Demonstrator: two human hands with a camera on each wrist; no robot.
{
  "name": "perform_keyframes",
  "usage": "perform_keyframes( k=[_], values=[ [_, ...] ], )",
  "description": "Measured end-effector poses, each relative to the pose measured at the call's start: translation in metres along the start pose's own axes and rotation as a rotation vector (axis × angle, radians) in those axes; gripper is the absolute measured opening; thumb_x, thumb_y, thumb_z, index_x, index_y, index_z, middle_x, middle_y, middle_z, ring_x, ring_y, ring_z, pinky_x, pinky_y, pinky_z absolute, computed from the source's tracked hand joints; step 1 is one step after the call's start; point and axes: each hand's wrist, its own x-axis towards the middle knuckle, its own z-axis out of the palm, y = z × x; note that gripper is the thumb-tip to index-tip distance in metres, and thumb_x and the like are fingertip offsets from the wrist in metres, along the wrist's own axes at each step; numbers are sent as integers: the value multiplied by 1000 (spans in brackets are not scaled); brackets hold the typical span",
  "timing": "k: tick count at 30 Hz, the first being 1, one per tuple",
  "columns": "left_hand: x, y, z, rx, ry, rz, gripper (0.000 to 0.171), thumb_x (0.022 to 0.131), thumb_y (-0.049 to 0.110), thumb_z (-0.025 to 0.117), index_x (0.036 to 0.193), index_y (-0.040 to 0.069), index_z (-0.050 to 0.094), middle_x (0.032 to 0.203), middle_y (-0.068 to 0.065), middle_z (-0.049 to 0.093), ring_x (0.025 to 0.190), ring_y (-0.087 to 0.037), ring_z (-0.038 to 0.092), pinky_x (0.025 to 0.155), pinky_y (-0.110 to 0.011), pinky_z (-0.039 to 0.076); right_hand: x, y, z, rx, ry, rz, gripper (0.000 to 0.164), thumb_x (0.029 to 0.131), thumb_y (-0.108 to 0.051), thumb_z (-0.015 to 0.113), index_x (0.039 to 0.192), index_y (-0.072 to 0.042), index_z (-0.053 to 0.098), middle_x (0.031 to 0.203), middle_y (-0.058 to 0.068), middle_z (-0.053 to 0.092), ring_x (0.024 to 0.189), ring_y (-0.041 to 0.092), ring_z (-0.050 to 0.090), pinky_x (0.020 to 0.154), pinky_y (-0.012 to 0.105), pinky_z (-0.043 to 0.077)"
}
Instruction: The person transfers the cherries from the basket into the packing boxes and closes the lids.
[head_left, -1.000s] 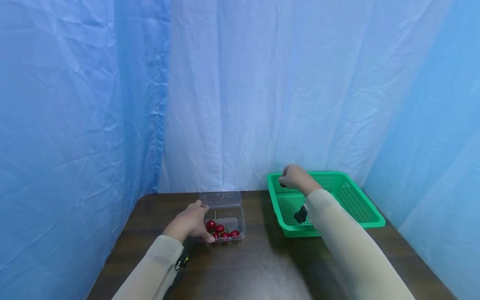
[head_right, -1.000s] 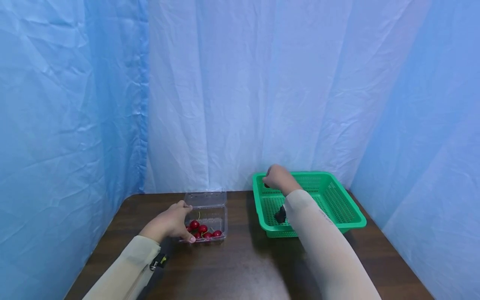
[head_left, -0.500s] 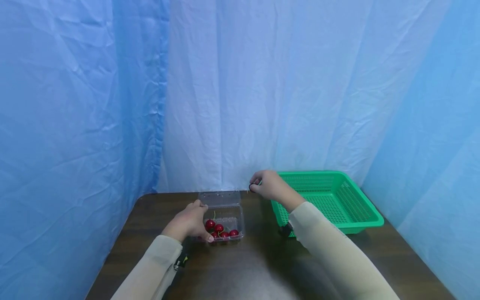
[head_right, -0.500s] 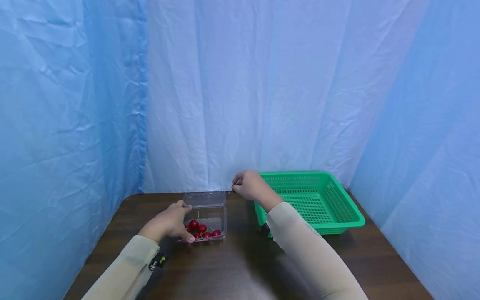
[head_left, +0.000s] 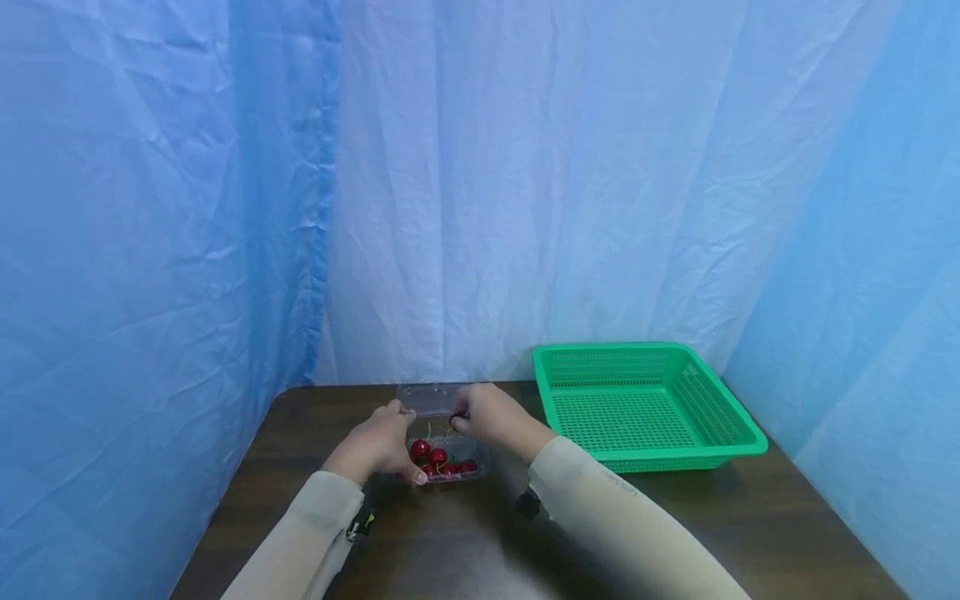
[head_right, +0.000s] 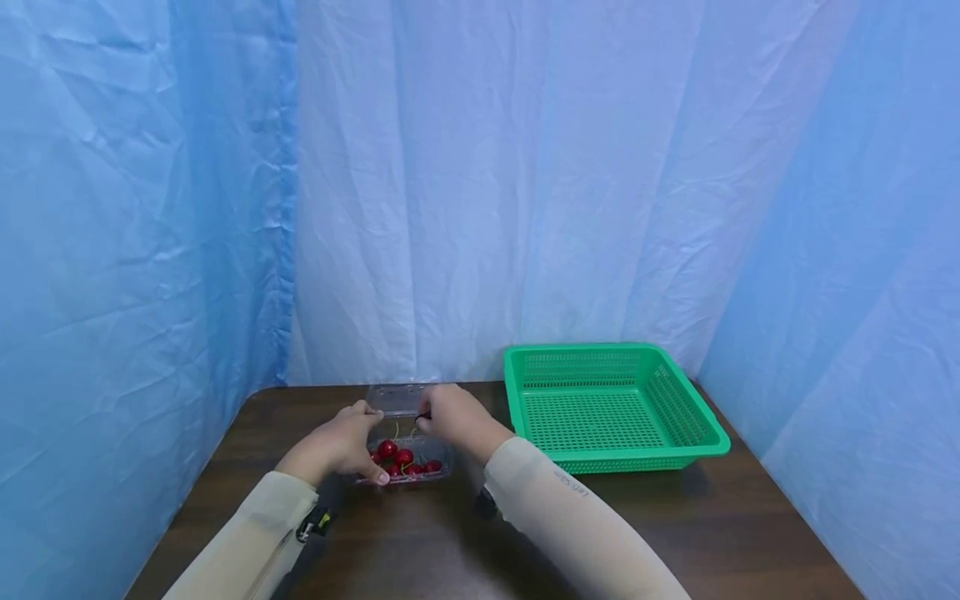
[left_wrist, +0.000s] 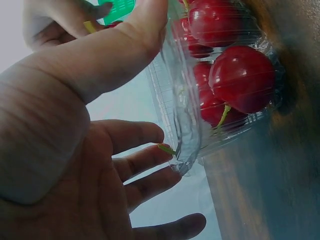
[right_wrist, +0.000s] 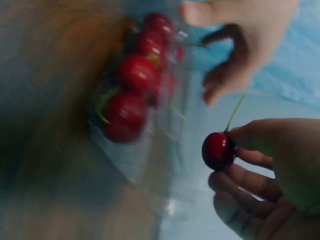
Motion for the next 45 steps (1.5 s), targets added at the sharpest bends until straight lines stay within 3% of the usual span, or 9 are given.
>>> perform_keyframes(
  k=[7, 14, 20, 25, 29, 32, 35, 40, 45],
  values=[
    [-2, 0, -2, 12, -5, -11, 121, 71, 42, 110, 171, 10, 50, 167, -18, 52, 149, -43, 57, 111, -66, 61, 5, -3, 31, -127, 41, -27, 7, 103, -24, 87, 97, -21, 83, 87, -8, 79, 74, 5, 68, 76, 27, 65],
    [-3, -1, -2, 7, -1, -15, 121, 72, 45, 110, 172, 12, 50, 169, -18, 51, 150, -43, 57, 112, -67, 61, 4, -2, 41, -117, 39, 10, 11, 100, -27, 89, 94, -22, 81, 82, -10, 76, 69, 5, 64, 70, 25, 62],
    [-5, -3, -1, -6, 1, -22, 119, 74, 48, 108, 172, 14, 50, 173, -17, 49, 153, -45, 56, 115, -70, 59, 4, 3, 46, -130, 68, 27, 12, 101, -34, 89, 98, -23, 83, 87, -9, 78, 76, 7, 68, 76, 27, 66],
    [-5, -3, 1, -4, 0, -17, 118, 73, 49, 108, 171, 16, 52, 173, -18, 49, 152, -47, 57, 114, -71, 58, -1, 10, 43, -77, 170, 47, 11, 103, -32, 85, 102, -21, 85, 99, -5, 81, 88, 12, 73, 84, 34, 68],
    [-5, -4, 3, -15, -10, -8, 118, 74, 52, 107, 172, 17, 51, 175, -19, 46, 156, -47, 53, 116, -72, 57, -6, 16, 40, -34, 277, 121, 13, 107, -29, 79, 109, -17, 84, 108, 0, 77, 93, 17, 74, 87, 38, 69],
    [-5, -8, 4, -34, -11, 9, 113, 81, 53, 103, 174, 18, 48, 179, -22, 39, 160, -49, 46, 117, -73, 55, -9, 22, 39, -4, 296, 209, 23, 111, -30, 73, 123, -12, 81, 118, 6, 76, 101, 23, 77, 92, 45, 69],
    [-4, -14, 2, -36, 14, 26, 98, 95, 54, 91, 174, 15, 47, 179, -25, 38, 162, -51, 45, 119, -74, 53, -10, 28, 39, 71, 277, 304, 37, 115, -32, 68, 140, -6, 75, 133, 14, 77, 120, 33, 78, 105, 54, 67],
    [6, -29, -2, -44, 78, 7, 73, 114, 46, 68, 169, 0, 50, 170, -31, 49, 156, -53, 52, 123, -72, 50, -8, 39, 47, 172, 240, 391, 53, 116, -35, 65, 156, 1, 64, 152, 23, 72, 144, 42, 68, 122, 61, 57],
    [20, -41, -2, -65, 63, -44, 56, 121, 35, 57, 154, -9, 62, 157, -34, 62, 146, -53, 62, 122, -69, 53, -7, 43, 53, 207, 192, 440, 59, 118, -41, 60, 160, 0, 60, 159, 22, 68, 150, 43, 65, 125, 62, 54]
  ],
)
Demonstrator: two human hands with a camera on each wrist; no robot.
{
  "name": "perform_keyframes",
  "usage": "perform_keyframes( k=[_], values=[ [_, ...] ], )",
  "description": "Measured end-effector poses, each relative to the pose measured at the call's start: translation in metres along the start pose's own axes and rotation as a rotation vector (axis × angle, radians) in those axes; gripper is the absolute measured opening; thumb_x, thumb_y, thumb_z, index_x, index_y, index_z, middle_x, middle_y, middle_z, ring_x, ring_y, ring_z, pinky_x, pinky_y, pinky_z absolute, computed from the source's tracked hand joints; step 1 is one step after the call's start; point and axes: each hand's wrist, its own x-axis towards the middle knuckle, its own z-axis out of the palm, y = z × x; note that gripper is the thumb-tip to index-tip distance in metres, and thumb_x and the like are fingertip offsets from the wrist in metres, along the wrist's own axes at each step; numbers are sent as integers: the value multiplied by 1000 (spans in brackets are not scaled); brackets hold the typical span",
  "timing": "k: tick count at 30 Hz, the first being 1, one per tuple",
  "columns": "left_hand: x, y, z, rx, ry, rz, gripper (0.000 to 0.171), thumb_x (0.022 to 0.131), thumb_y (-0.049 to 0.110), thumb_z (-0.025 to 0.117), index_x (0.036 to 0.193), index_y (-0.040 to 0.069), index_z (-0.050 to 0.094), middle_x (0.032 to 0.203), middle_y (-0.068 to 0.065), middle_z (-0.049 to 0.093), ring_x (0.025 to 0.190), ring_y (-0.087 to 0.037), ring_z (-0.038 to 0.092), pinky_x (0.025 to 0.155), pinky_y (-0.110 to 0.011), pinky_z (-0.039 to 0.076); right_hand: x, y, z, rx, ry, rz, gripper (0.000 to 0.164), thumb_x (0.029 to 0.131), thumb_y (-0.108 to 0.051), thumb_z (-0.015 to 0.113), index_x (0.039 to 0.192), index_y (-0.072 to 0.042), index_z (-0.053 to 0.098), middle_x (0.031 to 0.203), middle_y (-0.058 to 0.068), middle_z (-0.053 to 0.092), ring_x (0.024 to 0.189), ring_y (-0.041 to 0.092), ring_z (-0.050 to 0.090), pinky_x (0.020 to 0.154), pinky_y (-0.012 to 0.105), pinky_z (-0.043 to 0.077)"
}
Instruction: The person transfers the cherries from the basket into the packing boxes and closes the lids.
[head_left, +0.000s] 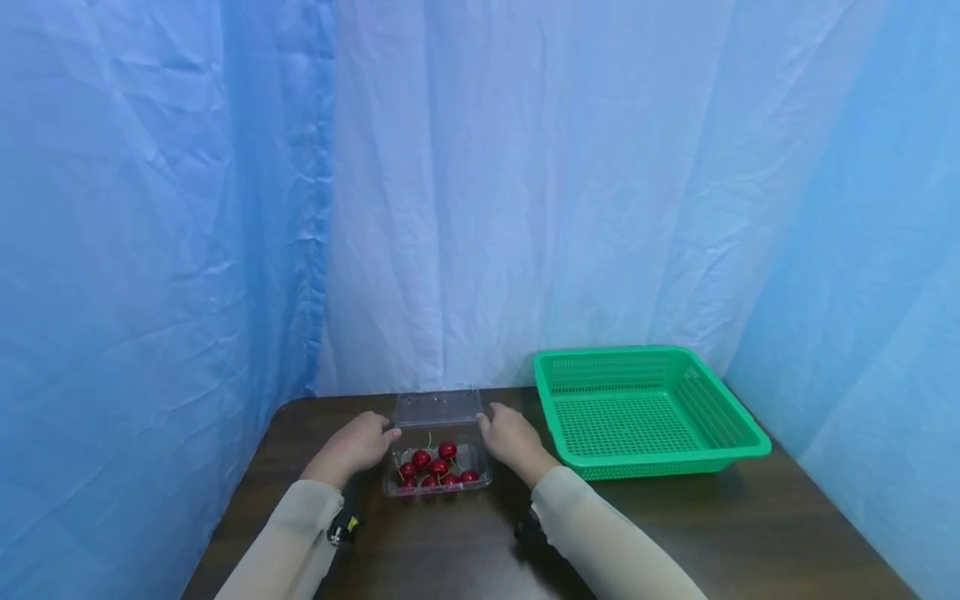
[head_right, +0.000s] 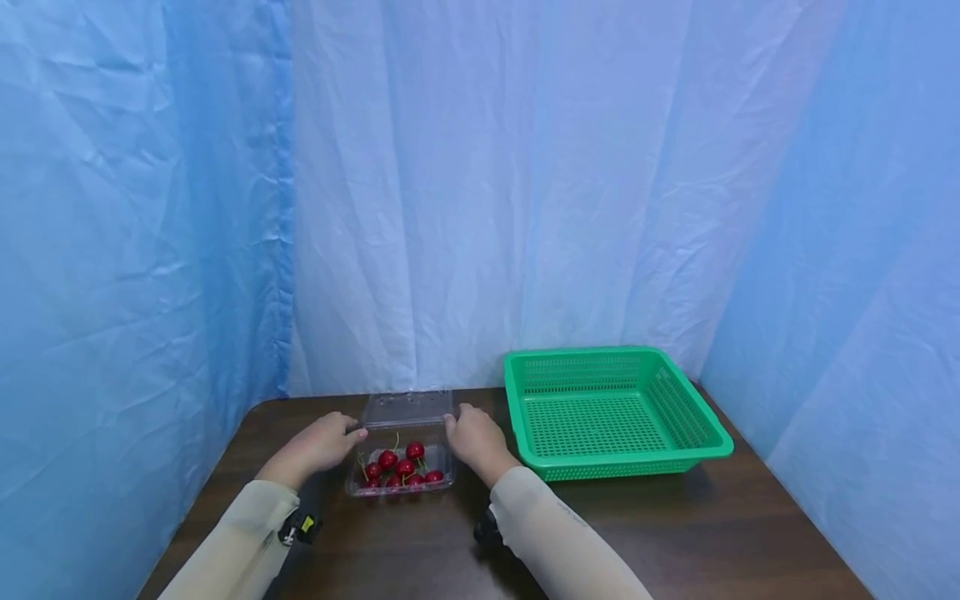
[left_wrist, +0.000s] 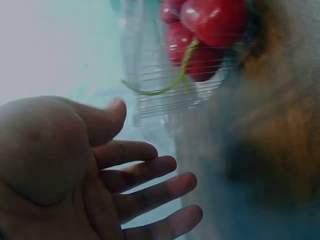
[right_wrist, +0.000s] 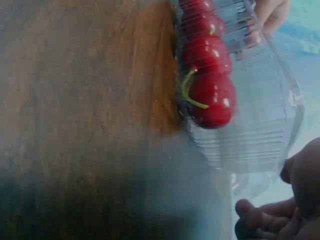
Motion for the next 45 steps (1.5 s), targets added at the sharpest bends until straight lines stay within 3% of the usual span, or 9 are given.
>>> perform_keyframes(
  k=[4, 14, 34, 37, 40, 43, 45],
  values=[
    [10, -9, 5, -26, -25, 1, 46, 122, 29, 54, 142, -8, 72, 139, -27, 76, 130, -47, 73, 114, -65, 60, 0, 1, 3, 42, -30, 19, 57, 119, -40, 58, 158, 1, 63, 158, 22, 69, 149, 43, 65, 125, 63, 54],
    [16, -15, 5, -91, -80, 49, 49, 122, 25, 54, 156, -9, 61, 158, -33, 64, 150, -54, 59, 125, -69, 50, 5, 4, 6, 135, -70, -32, 48, 120, -32, 57, 149, 5, 69, 150, 25, 73, 145, 45, 68, 123, 64, 54],
    [12, -13, 5, -159, -37, 3, 45, 116, 22, 66, 151, -7, 67, 144, -27, 73, 136, -48, 70, 116, -65, 58, 2, 8, 6, 256, -52, -78, 40, 118, -25, 61, 143, 5, 70, 144, 25, 75, 137, 43, 71, 116, 62, 60],
    [13, -14, 5, -201, -7, -6, 45, 114, 20, 70, 151, -5, 66, 135, -23, 77, 125, -42, 75, 110, -61, 63, 2, 6, 4, 257, -34, -79, 37, 117, -23, 64, 142, 3, 69, 138, 23, 76, 126, 39, 75, 108, 58, 64],
    [14, -16, 6, -268, 24, -14, 51, 110, 17, 74, 156, -2, 61, 120, -17, 78, 104, -32, 77, 92, -51, 68, 1, 5, 3, 295, -47, -47, 35, 115, -22, 67, 143, -1, 66, 120, 21, 77, 97, 33, 79, 85, 49, 69],
    [14, -17, 8, -357, 32, -17, 56, 110, 13, 75, 161, 5, 54, 109, -14, 74, 84, -28, 73, 71, -42, 65, 0, 5, 3, 356, -73, -13, 35, 116, -21, 68, 146, -5, 61, 99, 16, 74, 70, 27, 73, 64, 39, 64],
    [14, -18, 8, -421, 34, -28, 56, 110, 12, 75, 162, 10, 51, 106, -13, 72, 77, -27, 72, 64, -38, 64, 2, 5, 3, 385, -83, -20, 35, 116, -19, 67, 147, -6, 59, 88, 14, 70, 60, 25, 70, 57, 36, 59]
  ],
)
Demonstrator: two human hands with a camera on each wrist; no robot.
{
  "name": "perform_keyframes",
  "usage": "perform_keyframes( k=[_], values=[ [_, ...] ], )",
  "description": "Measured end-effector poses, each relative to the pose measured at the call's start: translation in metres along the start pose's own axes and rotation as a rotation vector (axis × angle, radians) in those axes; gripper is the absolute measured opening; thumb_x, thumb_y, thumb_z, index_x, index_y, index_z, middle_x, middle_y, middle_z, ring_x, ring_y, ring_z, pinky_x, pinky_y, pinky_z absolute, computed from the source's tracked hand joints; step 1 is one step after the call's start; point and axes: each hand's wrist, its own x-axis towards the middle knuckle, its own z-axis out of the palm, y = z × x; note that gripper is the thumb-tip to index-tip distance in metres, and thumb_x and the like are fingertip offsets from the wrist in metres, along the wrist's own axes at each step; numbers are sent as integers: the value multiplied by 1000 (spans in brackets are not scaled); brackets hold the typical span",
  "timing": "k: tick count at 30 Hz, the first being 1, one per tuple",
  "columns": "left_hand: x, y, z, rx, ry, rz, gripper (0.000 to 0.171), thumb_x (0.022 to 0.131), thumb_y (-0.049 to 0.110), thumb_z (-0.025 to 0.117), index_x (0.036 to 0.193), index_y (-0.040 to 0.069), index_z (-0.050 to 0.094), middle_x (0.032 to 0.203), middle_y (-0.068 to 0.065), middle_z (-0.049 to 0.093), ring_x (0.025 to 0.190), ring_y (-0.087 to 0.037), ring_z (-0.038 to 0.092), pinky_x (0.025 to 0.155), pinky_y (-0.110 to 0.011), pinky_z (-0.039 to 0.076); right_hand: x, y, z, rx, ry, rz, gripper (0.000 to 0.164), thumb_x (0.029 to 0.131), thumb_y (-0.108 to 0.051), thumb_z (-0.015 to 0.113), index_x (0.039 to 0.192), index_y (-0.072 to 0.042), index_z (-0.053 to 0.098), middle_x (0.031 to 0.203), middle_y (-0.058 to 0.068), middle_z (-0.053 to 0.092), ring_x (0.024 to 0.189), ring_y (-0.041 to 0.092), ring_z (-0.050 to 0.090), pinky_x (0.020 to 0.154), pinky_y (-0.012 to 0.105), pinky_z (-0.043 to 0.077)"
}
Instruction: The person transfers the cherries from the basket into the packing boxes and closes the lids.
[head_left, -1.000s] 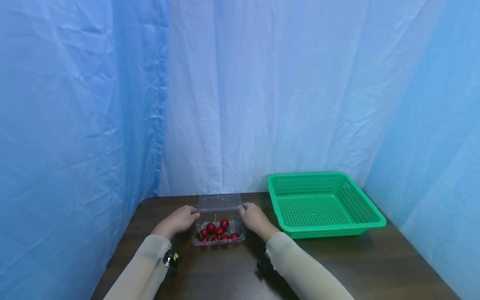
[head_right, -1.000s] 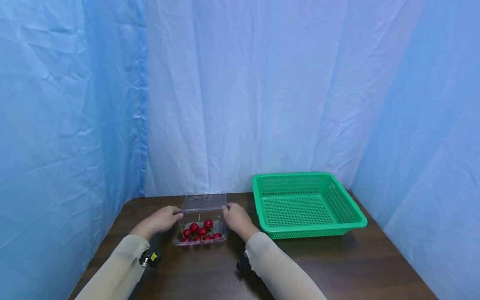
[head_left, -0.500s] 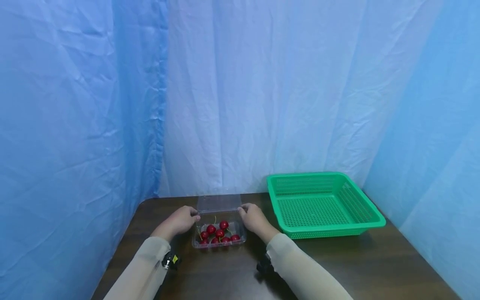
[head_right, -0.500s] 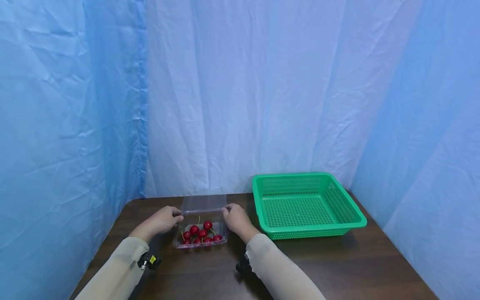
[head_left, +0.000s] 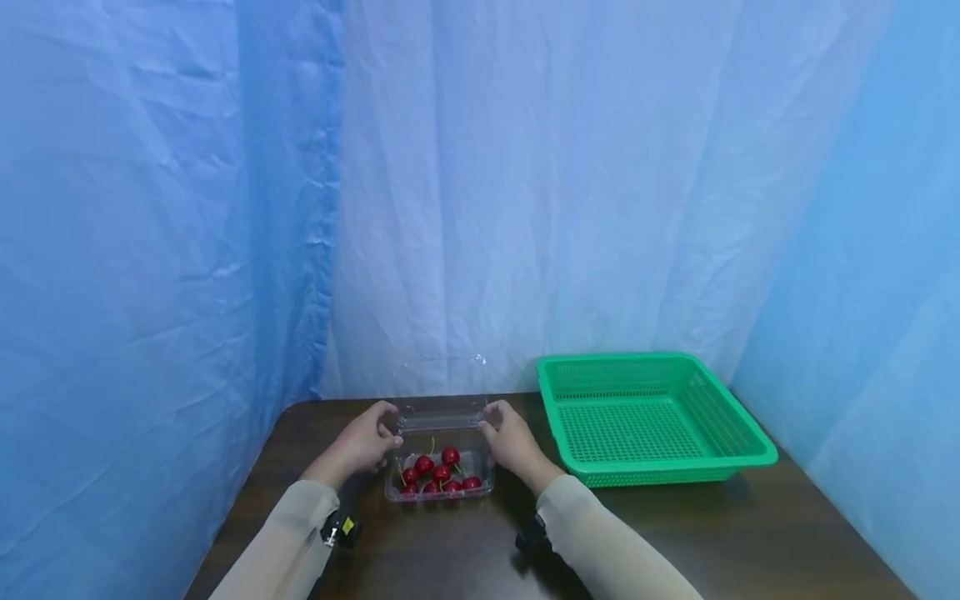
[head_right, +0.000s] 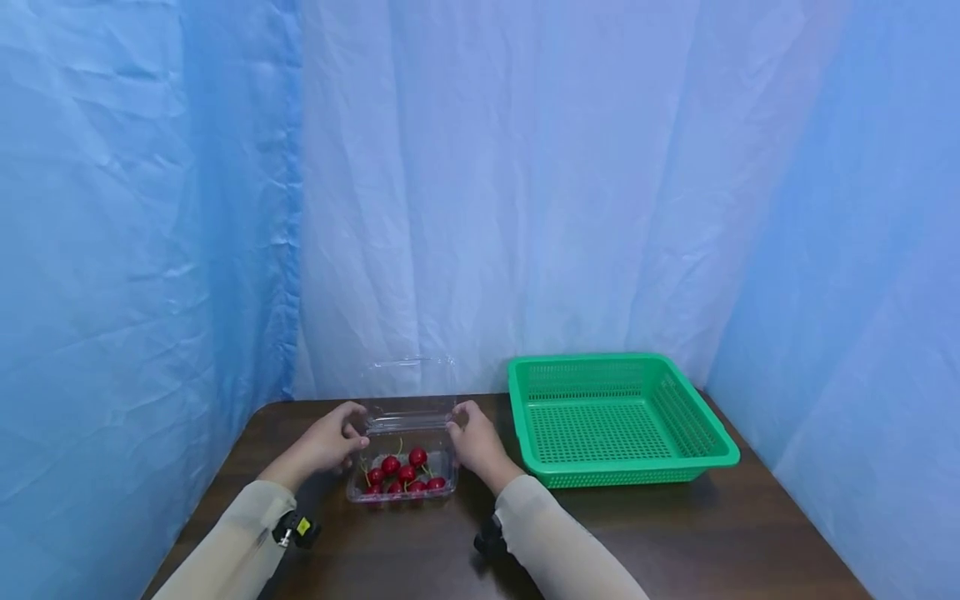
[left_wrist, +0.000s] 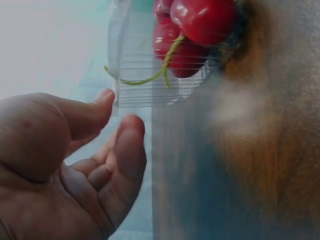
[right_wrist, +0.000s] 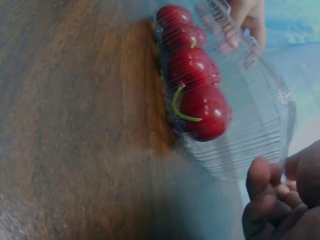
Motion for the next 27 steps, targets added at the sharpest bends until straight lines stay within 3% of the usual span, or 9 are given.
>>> perform_keyframes(
  k=[5, 9, 11, 14, 17, 21, 27],
  values=[
    [-2, -2, 1, -135, -26, 27, 54, 115, 9, 66, 164, 14, 46, 118, -21, 72, 78, -28, 75, 65, -37, 68, -1, 6, 1, 49, 20, -46, 28, 116, -17, 66, 140, -7, 56, 83, 12, 68, 57, 25, 69, 56, 34, 58],
    [-2, -6, -2, -248, -83, 44, 44, 124, 28, 49, 164, 9, 44, 137, -32, 69, 85, -29, 79, 72, -41, 71, 2, 8, 0, 53, 42, -61, 22, 116, -15, 65, 135, -8, 56, 90, 18, 71, 56, 24, 68, 55, 34, 57],
    [-2, -9, -5, -310, -117, 36, 57, 125, 47, 39, 164, 7, 44, 146, -36, 66, 89, -32, 82, 75, -44, 73, 2, 8, 0, 52, 49, -71, 18, 116, -14, 65, 132, -8, 57, 100, 21, 74, 55, 22, 68, 54, 33, 56],
    [-2, -10, -10, -369, -163, 34, 87, 117, 73, 27, 166, 2, 40, 154, -39, 62, 96, -37, 84, 79, -47, 74, 1, 8, -1, 52, 55, -93, 14, 117, -14, 63, 129, -8, 58, 112, 24, 75, 56, 20, 67, 55, 34, 57],
    [-3, -8, -13, -379, -185, 36, 103, 110, 84, 26, 169, 0, 36, 157, -39, 60, 104, -41, 84, 83, -49, 74, 1, 9, -2, 67, 66, -103, 11, 118, -11, 59, 129, -8, 59, 105, 20, 72, 57, 20, 66, 57, 35, 58],
    [-4, -9, -14, -396, -188, 17, 102, 110, 83, 35, 169, 0, 38, 159, -37, 59, 111, -42, 83, 88, -50, 74, 0, 8, -3, 156, 77, -57, 19, 118, -12, 49, 130, -7, 63, 91, 14, 67, 61, 23, 66, 58, 34, 59],
    [-5, -14, -16, -411, -208, -19, 90, 116, 70, 47, 172, 1, 34, 165, -35, 50, 123, -39, 79, 96, -51, 72, -4, 6, -4, 212, 70, 6, 37, 122, -31, 45, 141, -9, 70, 105, 13, 73, 74, 23, 71, 62, 34, 62]
  ],
)
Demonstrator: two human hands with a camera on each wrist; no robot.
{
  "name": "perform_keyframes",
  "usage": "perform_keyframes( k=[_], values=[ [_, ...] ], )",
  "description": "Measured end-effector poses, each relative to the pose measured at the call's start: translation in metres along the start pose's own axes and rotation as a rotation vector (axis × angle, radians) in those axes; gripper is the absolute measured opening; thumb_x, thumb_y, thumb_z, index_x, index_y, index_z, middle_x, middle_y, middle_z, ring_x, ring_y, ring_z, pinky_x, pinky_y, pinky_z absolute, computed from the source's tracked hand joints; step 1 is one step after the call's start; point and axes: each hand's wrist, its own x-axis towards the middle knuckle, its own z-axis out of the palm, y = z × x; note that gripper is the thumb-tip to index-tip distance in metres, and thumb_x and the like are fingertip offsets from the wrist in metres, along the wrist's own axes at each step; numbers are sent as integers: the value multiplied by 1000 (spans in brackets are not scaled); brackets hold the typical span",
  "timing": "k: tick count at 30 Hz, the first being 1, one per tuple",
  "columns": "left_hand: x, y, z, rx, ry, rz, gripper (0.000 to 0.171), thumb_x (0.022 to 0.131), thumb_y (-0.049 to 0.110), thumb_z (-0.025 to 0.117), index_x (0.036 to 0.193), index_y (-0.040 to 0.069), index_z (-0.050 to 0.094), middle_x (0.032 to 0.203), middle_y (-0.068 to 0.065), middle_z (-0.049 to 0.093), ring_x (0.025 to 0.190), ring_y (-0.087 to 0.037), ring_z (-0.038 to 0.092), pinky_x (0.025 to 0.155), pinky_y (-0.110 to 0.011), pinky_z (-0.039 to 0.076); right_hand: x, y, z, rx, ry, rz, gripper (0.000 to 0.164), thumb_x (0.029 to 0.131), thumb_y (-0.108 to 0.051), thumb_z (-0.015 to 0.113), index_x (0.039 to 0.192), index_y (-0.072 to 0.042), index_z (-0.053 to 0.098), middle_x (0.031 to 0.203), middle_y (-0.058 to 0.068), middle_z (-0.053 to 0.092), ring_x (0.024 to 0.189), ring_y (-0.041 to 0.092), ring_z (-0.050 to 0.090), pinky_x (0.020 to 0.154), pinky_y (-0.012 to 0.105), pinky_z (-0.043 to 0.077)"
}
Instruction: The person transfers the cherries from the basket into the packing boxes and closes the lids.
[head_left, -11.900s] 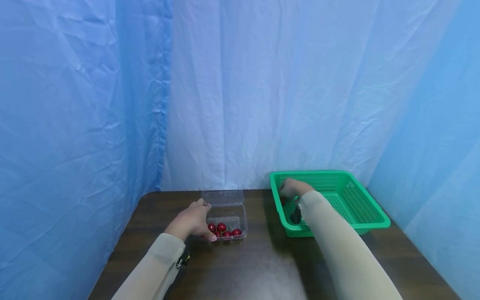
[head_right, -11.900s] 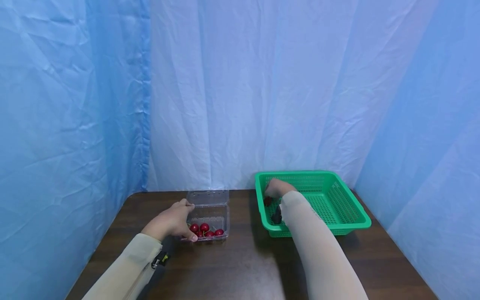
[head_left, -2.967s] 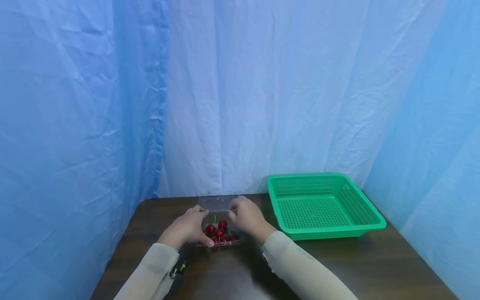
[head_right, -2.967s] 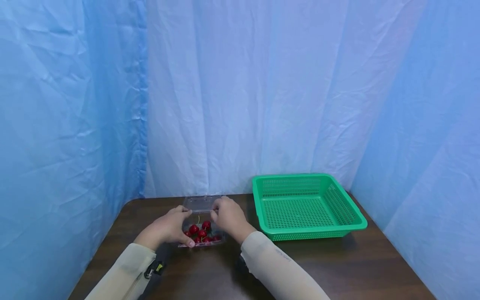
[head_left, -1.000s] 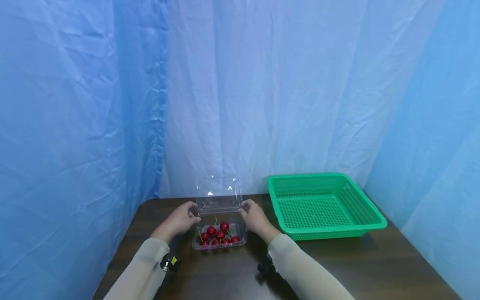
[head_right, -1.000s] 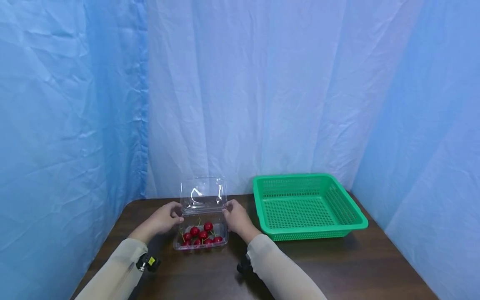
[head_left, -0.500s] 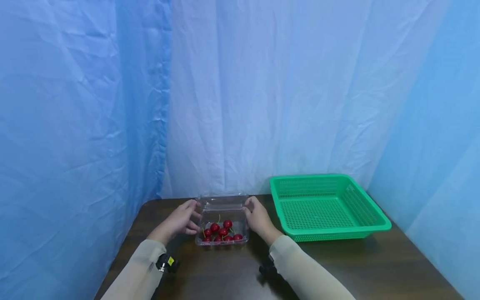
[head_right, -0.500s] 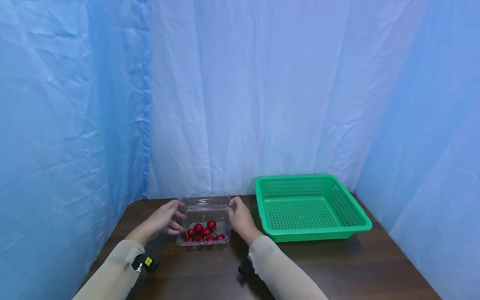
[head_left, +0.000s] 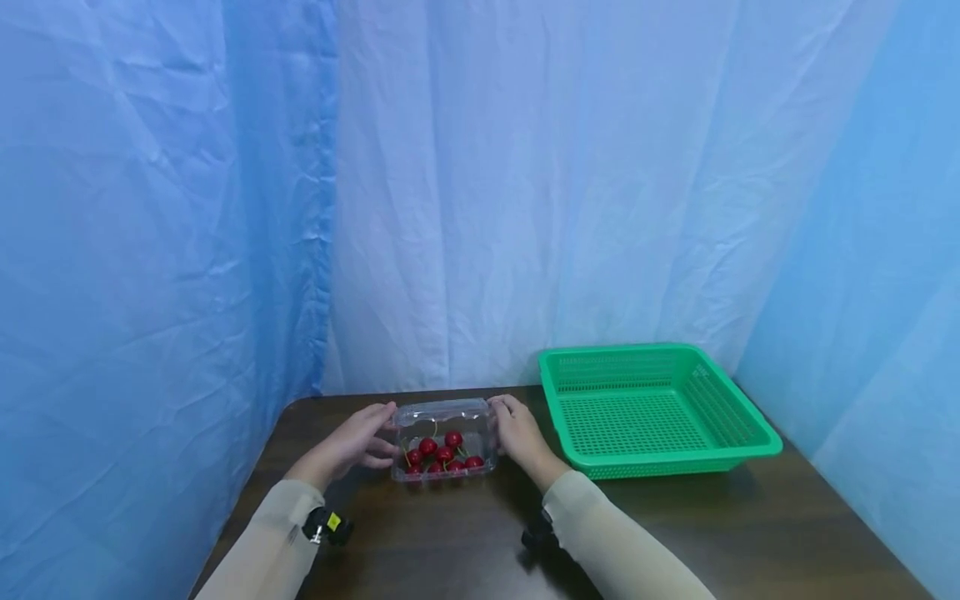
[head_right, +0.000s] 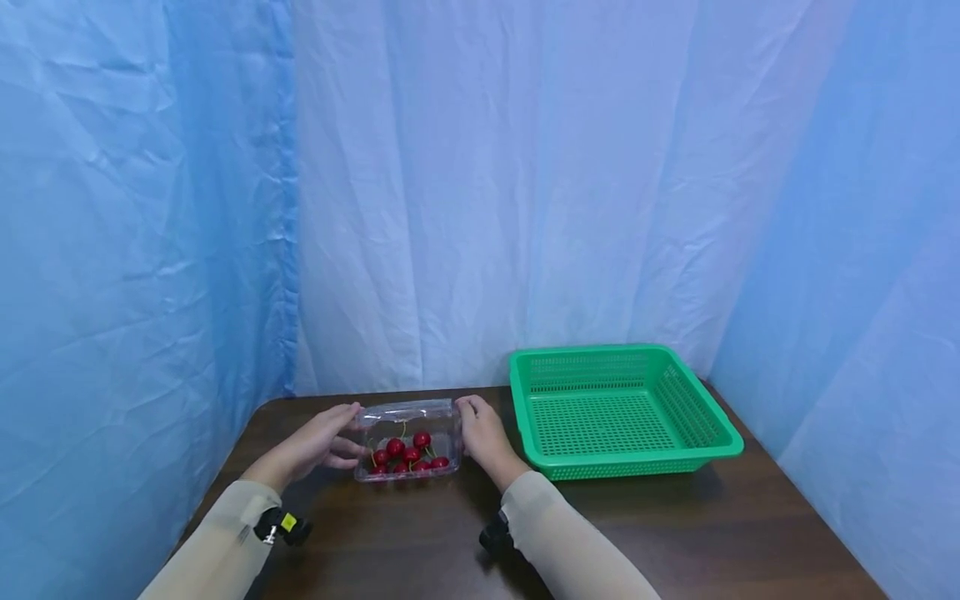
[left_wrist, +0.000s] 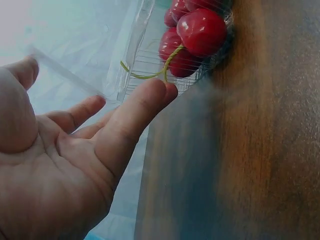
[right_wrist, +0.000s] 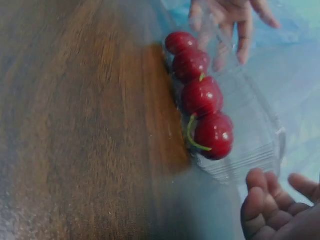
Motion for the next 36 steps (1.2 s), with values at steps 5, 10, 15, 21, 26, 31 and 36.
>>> perform_keyframes(
  k=[5, 10, 15, 21, 26, 31, 36],
  values=[
    [-4, -2, -3, 15, -59, -14, 81, 119, 55, 54, 176, 3, 31, 174, -35, 40, 142, -49, 67, 100, -56, 70, -4, -3, -4, -1, -28, 45, 43, 119, -31, 51, 154, -12, 68, 120, 16, 75, 82, 22, 73, 65, 36, 64],
    [-11, -2, -10, 114, -145, -27, 86, 114, 42, 71, 181, 9, 27, 182, -32, 31, 158, -59, 48, 102, -61, 69, -10, -1, -7, -9, -54, 25, 44, 112, -16, 59, 154, -7, 65, 128, 19, 74, 89, 23, 71, 65, 35, 65],
    [-16, -1, -13, 175, -216, 13, 103, 104, 25, 86, 182, 8, 21, 179, -33, 35, 153, -55, 57, 104, -64, 67, -12, 3, -8, -94, -41, -45, 22, 110, -9, 66, 131, -3, 70, 119, 17, 75, 83, 21, 68, 63, 34, 63],
    [-19, 0, -11, 199, -196, 5, 106, 101, 17, 88, 182, 12, 20, 131, -23, 72, 107, -33, 80, 91, -60, 72, -18, -9, -11, -276, -15, -65, 14, 109, -15, 66, 117, -10, 77, 106, 10, 77, 87, 20, 65, 77, 36, 58],
    [-21, 1, -7, 195, -191, -42, 108, 103, 19, 84, 184, 19, 12, 116, -17, 78, 89, -31, 82, 80, -52, 73, -29, -23, -18, -321, -123, 1, 39, 109, -20, 62, 145, -9, 70, 92, 10, 75, 72, 23, 69, 67, 37, 58],
    [-22, 7, -2, 179, -188, -79, 109, 105, 18, 79, 184, 23, 5, 119, -20, 79, 86, -33, 81, 76, -47, 73, -36, -29, -22, -277, -250, 41, 58, 111, -18, 64, 167, -9, 51, 82, 10, 73, 64, 24, 68, 58, 34, 57],
    [-20, 8, 4, 167, -172, -115, 107, 107, 15, 74, 185, 25, 1, 114, -20, 79, 82, -34, 82, 72, -44, 72, -38, -23, -23, -224, -264, 62, 63, 109, -17, 68, 168, -13, 49, 88, 10, 75, 71, 26, 72, 59, 34, 60]
  ],
)
